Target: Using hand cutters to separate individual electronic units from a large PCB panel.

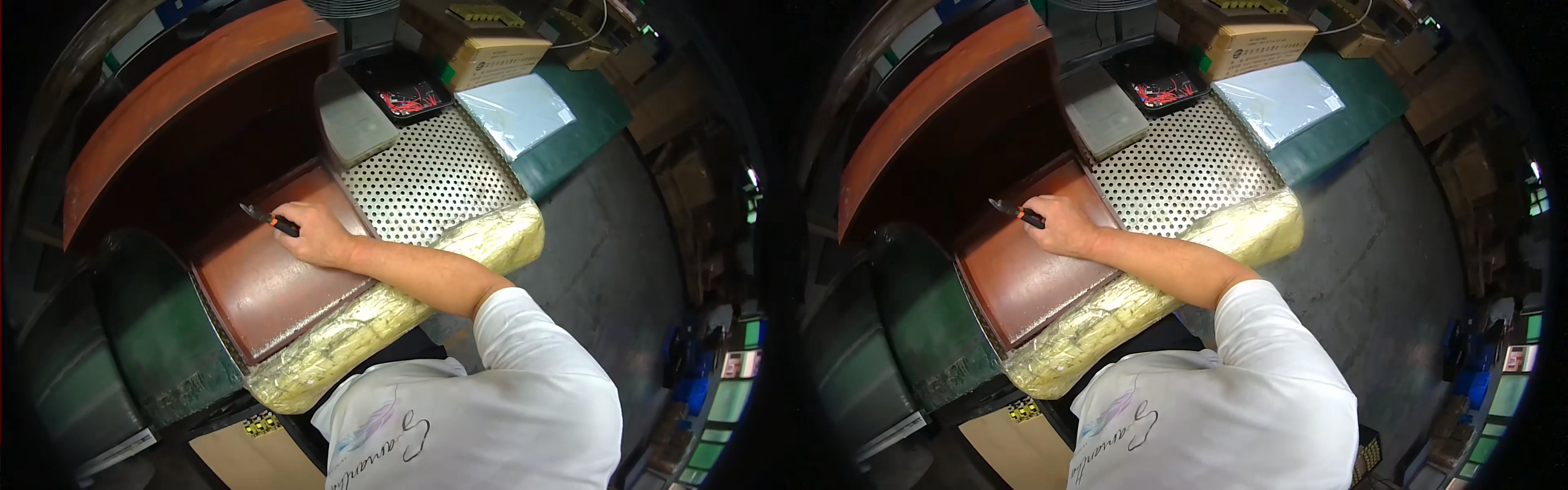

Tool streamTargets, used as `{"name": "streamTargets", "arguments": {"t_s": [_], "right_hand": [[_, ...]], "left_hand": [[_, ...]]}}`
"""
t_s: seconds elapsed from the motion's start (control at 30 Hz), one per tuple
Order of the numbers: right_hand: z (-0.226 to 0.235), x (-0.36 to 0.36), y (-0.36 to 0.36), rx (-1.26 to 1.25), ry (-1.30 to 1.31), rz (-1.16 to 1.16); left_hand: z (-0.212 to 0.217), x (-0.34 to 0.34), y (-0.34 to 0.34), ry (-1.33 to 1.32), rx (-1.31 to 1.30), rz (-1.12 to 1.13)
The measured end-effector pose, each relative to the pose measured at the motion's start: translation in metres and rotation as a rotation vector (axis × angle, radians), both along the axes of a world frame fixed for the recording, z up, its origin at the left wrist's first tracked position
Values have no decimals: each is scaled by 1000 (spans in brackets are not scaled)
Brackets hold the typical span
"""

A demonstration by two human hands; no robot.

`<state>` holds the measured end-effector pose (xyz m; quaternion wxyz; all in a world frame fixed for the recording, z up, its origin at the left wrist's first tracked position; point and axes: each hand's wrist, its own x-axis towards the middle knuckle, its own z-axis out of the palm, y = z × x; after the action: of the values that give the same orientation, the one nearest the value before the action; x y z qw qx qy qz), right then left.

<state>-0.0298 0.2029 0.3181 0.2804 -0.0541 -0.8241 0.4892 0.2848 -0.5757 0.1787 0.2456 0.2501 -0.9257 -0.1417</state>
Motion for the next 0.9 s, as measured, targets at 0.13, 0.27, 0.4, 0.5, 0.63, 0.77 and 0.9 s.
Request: {"name": "streamTargets", "arguments": {"t_s": [0.13, 0.27, 0.4, 0.5, 0.63, 0.77, 0.9], "right_hand": [[-11, 3, -10, -92, 8, 14], [-5, 7, -13, -131, 14, 59], [1, 10, -14, -201, 0, 83], [1, 11, -13, -232, 0, 77], [-5, 7, -10, -250, 22, 55], [-6, 6, -7, -246, 32, 40], [-6, 5, -9, -252, 1, 30]], "left_hand": [[33, -33, 11, 25, -66, -90], [46, -68, 45, 62, -104, -168], [59, -96, 78, 93, -132, -239], [67, -111, 103, 110, -150, -286], [88, -130, 132, 126, -188, -351], [117, -154, 159, 136, -236, -431], [141, -167, 192, 139, -269, -491]]}}
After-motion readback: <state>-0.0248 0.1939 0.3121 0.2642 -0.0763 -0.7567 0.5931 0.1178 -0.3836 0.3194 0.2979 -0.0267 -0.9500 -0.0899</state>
